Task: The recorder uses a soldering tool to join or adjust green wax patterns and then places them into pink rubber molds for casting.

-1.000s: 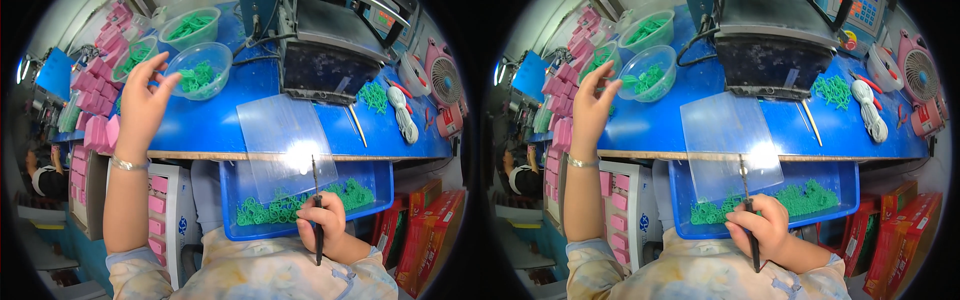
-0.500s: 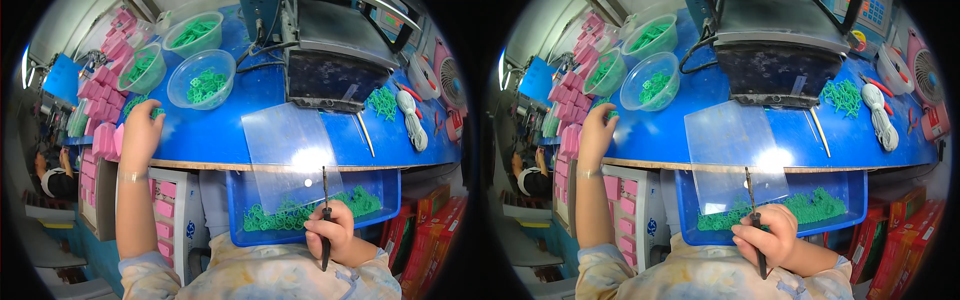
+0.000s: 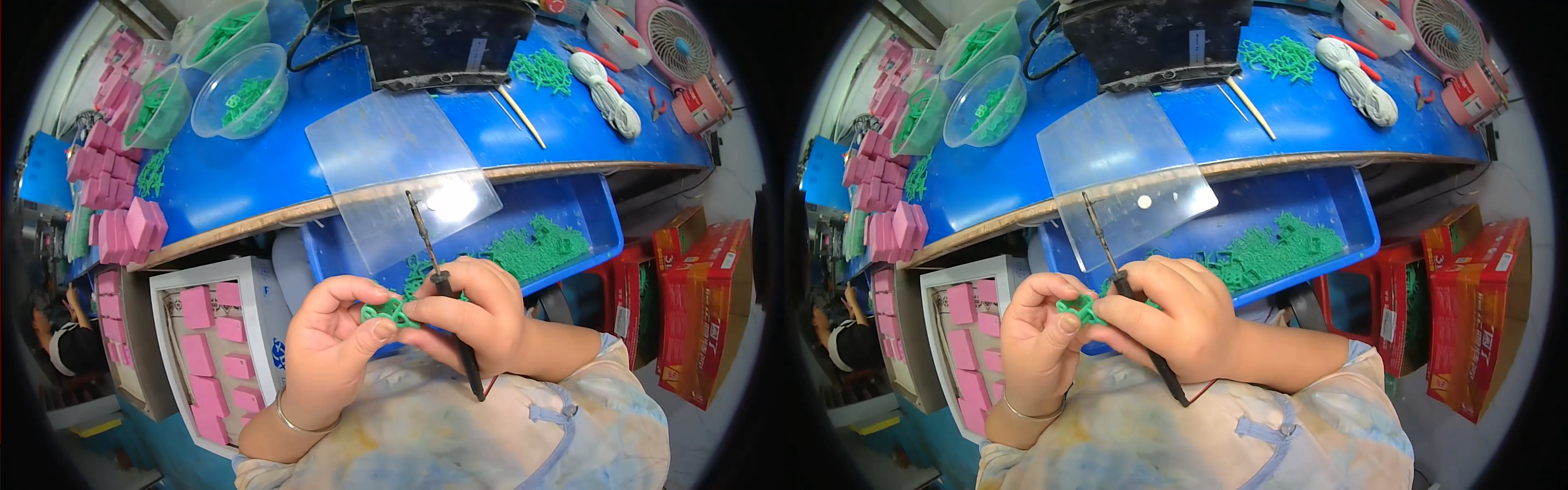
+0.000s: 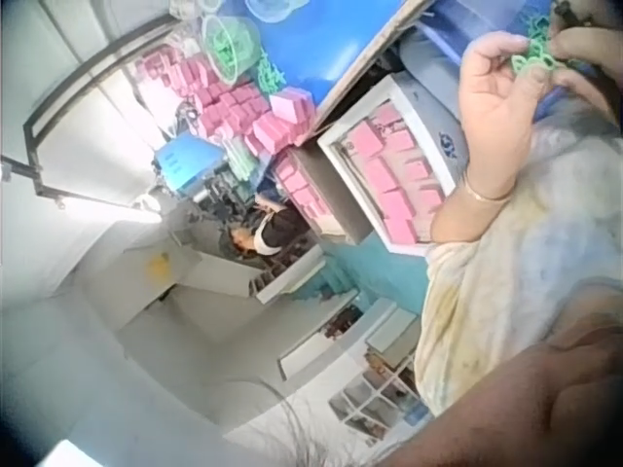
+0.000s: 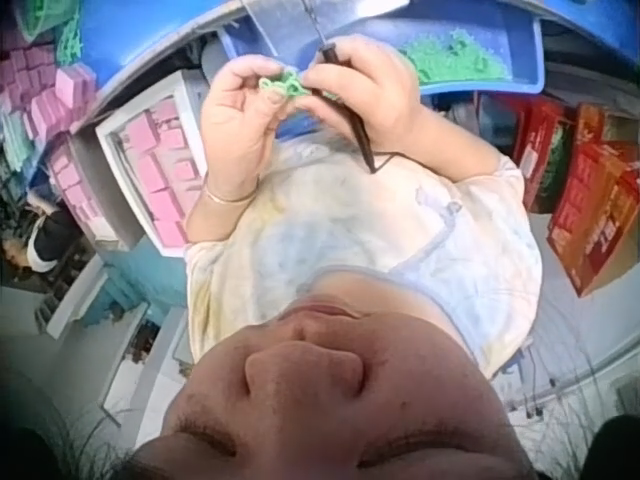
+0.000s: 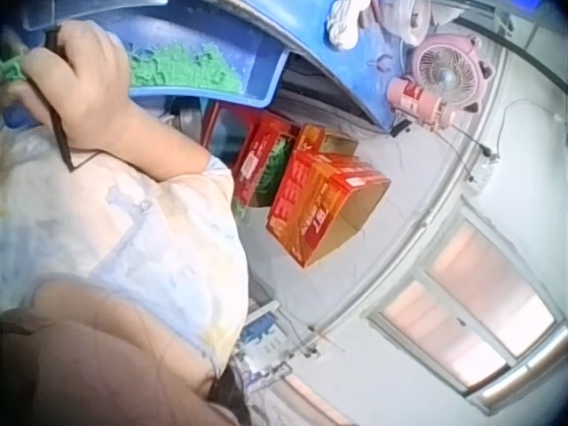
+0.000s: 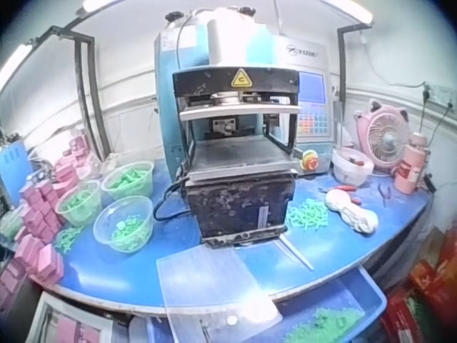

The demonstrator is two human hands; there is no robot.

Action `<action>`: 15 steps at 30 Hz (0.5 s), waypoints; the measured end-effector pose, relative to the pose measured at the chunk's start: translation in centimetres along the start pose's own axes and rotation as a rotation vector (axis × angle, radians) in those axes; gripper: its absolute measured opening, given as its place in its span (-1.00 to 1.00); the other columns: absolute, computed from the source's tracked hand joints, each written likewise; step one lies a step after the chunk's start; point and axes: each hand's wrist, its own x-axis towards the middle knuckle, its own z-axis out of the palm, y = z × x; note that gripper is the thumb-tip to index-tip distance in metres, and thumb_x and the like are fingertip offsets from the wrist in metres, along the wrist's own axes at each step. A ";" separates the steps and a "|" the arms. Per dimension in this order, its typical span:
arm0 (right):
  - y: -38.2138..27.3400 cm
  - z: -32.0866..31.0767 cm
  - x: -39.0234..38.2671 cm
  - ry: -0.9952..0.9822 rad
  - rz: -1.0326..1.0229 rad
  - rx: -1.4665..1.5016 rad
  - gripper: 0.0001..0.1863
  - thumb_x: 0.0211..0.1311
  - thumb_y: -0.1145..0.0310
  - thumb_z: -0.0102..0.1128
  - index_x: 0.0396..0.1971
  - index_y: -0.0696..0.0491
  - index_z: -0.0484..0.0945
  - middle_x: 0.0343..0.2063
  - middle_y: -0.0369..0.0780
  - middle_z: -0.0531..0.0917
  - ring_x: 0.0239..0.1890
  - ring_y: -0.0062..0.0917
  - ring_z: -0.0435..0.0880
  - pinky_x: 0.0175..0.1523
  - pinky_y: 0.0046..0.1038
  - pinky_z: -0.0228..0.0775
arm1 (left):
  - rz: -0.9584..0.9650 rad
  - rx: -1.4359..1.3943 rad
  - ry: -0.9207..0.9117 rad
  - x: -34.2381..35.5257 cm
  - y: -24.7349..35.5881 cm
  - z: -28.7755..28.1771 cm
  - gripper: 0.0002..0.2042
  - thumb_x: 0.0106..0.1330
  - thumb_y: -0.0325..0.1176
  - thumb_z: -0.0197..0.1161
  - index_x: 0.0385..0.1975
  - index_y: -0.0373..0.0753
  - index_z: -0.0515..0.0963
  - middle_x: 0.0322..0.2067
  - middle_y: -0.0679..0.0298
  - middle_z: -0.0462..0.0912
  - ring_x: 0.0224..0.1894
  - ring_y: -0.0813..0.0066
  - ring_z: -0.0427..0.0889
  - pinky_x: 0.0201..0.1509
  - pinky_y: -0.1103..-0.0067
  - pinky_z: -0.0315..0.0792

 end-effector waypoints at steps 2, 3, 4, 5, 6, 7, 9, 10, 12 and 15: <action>-0.2 -0.2 -0.1 -0.020 -0.011 -0.024 -0.76 -0.17 0.26 0.33 -0.48 0.03 0.53 -0.56 -0.28 0.44 -0.60 -0.48 0.44 -0.56 -0.49 0.21 | 0.056 0.086 0.017 -0.4 -0.2 -0.2 -0.76 0.15 -0.63 0.16 -0.19 -0.37 0.33 -0.24 0.18 0.44 -0.18 0.46 0.51 -0.16 0.53 0.50; -0.2 -0.3 -0.2 -0.043 -0.014 -0.021 -0.79 -0.15 0.30 0.32 -0.48 0.03 0.54 -0.57 -0.26 0.44 -0.60 -0.47 0.43 -0.55 -0.50 0.21 | 0.061 0.082 0.018 -0.6 -0.2 -0.3 -0.76 0.15 -0.63 0.16 -0.19 -0.37 0.33 -0.24 0.18 0.44 -0.18 0.46 0.51 -0.16 0.53 0.50; -0.4 -0.3 -0.4 -0.066 -0.016 -0.015 -0.81 -0.13 0.34 0.32 -0.48 0.04 0.54 -0.57 -0.25 0.44 -0.60 -0.46 0.43 -0.55 -0.50 0.22 | 0.086 0.112 0.003 -0.8 -0.1 -0.3 -0.77 0.18 -0.57 0.16 -0.19 -0.37 0.33 -0.24 0.18 0.44 -0.20 0.47 0.51 -0.19 0.56 0.49; -0.5 -0.4 -0.4 -0.071 -0.022 -0.011 -0.81 -0.13 0.34 0.32 -0.48 0.04 0.54 -0.57 -0.25 0.44 -0.60 -0.46 0.43 -0.55 -0.50 0.22 | 0.112 0.143 -0.009 -1.0 -0.1 -0.4 -0.77 0.21 -0.52 0.16 -0.18 -0.36 0.32 -0.24 0.18 0.44 -0.22 0.48 0.51 -0.21 0.58 0.48; -0.7 -0.5 -0.3 -0.061 0.040 0.150 -0.83 -0.11 0.39 0.30 -0.47 0.06 0.53 -0.57 -0.23 0.45 -0.59 -0.46 0.44 -0.52 -0.51 0.24 | 0.120 0.142 -0.001 -1.0 0.1 -0.4 -0.77 0.21 -0.52 0.16 -0.18 -0.36 0.32 -0.24 0.18 0.44 -0.22 0.48 0.51 -0.21 0.58 0.48; -0.9 -0.8 -0.3 -0.054 0.103 0.311 -0.85 -0.08 0.43 0.29 -0.46 0.07 0.53 -0.57 -0.22 0.45 -0.57 -0.46 0.44 -0.49 -0.51 0.25 | 0.147 0.085 0.036 -0.8 0.4 -0.2 -0.76 0.23 -0.44 0.15 -0.18 -0.36 0.31 -0.24 0.19 0.44 -0.24 0.49 0.50 -0.22 0.61 0.47; -0.9 -1.4 -0.4 -0.083 0.219 0.749 -0.87 0.06 0.45 0.21 -0.39 0.11 0.48 -0.50 -0.19 0.49 -0.46 -0.53 0.45 -0.36 -0.52 0.29 | 0.231 0.169 0.113 -0.3 0.4 -0.7 -0.69 0.29 -0.25 0.10 -0.11 -0.34 0.32 -0.24 0.23 0.43 -0.30 0.53 0.49 -0.27 0.67 0.44; -1.0 -1.3 -0.7 -0.075 0.327 1.020 -0.87 0.10 0.43 0.19 -0.37 0.12 0.46 -0.47 -0.19 0.49 -0.43 -0.55 0.44 -0.33 -0.53 0.29 | 0.239 0.169 0.124 -0.2 0.5 -1.0 -0.69 0.29 -0.25 0.10 -0.11 -0.34 0.32 -0.24 0.23 0.43 -0.30 0.53 0.49 -0.27 0.67 0.44; -0.9 -1.5 -0.7 -0.127 0.364 1.190 -0.86 0.16 0.40 0.14 -0.34 0.12 0.44 -0.44 -0.18 0.49 -0.41 -0.58 0.42 -0.30 -0.54 0.28 | 0.249 0.265 0.056 -0.2 0.7 -1.3 -0.66 0.28 -0.26 0.12 -0.05 -0.34 0.33 -0.25 0.23 0.45 -0.29 0.57 0.48 -0.30 0.66 0.45; -1.2 -1.5 -0.7 -0.187 0.406 1.306 -0.87 0.17 0.40 0.13 -0.34 0.12 0.44 -0.47 -0.18 0.46 -0.42 -0.57 0.42 -0.29 -0.54 0.26 | 0.232 0.370 0.005 -0.6 1.3 -0.9 -0.76 0.27 -0.35 0.12 -0.16 -0.37 0.43 -0.29 0.22 0.48 -0.33 0.60 0.49 -0.31 0.68 0.44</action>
